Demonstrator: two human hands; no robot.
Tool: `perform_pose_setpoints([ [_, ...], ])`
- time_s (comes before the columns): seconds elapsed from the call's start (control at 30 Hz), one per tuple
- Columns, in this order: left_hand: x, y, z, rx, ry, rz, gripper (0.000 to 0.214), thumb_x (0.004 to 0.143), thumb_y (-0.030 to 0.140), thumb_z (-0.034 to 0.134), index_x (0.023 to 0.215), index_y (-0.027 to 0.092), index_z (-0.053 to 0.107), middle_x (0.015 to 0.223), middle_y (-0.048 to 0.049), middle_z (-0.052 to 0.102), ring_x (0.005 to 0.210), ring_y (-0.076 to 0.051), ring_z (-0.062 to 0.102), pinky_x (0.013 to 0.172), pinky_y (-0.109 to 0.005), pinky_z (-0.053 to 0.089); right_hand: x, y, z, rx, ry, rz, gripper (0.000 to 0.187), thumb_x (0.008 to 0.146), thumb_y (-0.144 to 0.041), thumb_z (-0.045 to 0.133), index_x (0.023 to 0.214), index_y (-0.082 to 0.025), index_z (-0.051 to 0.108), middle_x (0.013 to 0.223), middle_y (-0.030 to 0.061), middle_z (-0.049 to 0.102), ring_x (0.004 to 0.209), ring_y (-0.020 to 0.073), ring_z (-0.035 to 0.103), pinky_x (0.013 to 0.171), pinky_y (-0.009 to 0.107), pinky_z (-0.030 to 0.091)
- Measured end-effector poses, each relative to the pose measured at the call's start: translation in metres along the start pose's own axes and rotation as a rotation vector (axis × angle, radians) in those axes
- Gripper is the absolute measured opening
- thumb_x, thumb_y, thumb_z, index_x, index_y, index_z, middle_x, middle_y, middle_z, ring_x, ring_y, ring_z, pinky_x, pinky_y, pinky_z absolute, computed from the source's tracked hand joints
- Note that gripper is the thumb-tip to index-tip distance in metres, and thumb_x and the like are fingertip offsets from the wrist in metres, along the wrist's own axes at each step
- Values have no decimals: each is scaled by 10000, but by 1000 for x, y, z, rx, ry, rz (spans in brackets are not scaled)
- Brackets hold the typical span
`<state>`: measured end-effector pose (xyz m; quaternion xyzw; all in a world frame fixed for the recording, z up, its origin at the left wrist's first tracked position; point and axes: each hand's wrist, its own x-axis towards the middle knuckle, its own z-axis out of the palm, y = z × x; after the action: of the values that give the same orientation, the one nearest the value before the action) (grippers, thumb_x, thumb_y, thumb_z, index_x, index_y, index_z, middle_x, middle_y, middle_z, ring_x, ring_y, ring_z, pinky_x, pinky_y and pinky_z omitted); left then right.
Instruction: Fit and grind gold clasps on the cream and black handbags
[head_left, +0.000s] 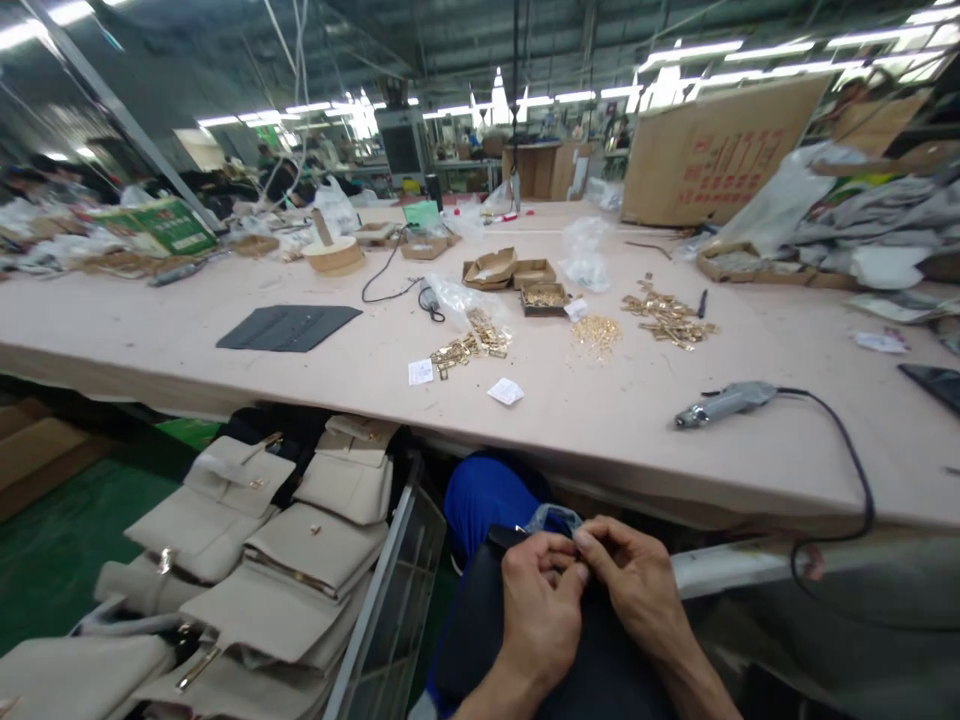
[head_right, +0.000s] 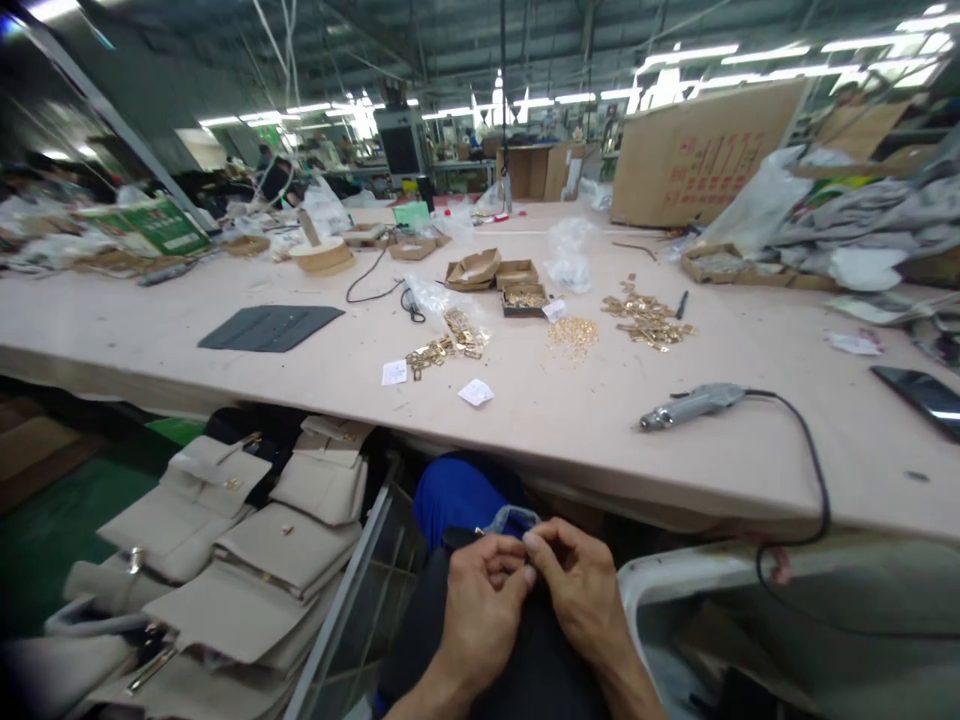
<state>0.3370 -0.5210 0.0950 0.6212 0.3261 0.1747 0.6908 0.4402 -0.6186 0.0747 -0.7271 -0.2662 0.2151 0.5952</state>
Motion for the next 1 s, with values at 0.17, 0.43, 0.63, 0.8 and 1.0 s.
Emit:
perform_pose_setpoints([
  [0.17,-2,2,2,5,-84,71,226,911,238,654,1089,151,764,842,-87,754,693,-186,710,619,-242,547,2,2,1,13,58,-39,346,908,-529,688,785,-208,729,776,56,655,732,213,631,645,273,527],
  [0.43,13,-34,3,-122,-72,4,351,865,460,728,850,111,763,556,-61,630,392,-107,482,390,-202,346,10,11,7,-150,117,-107,344,833,-564,746,773,-227,788,765,81,713,720,254,697,638,284,590],
  [0.63,19,-50,4,-206,-15,-40,346,781,446,798,801,103,758,576,-75,662,369,-93,483,388,-195,337,16,24,4,-249,-12,-39,407,882,-597,674,746,-226,773,753,53,714,706,212,699,648,224,572],
  [0.8,23,-45,2,-228,-2,-133,362,756,429,811,834,79,763,678,-124,732,369,-95,499,368,-191,335,36,-9,-1,-335,-81,11,477,922,-611,615,715,-197,732,663,30,660,603,169,616,555,228,488],
  [1.0,18,-43,-2,-212,28,-142,284,736,343,799,861,88,784,746,-145,773,460,-146,597,413,-204,411,140,-82,7,-460,81,-356,308,929,-513,660,906,-218,746,802,23,714,688,166,622,660,271,483],
])
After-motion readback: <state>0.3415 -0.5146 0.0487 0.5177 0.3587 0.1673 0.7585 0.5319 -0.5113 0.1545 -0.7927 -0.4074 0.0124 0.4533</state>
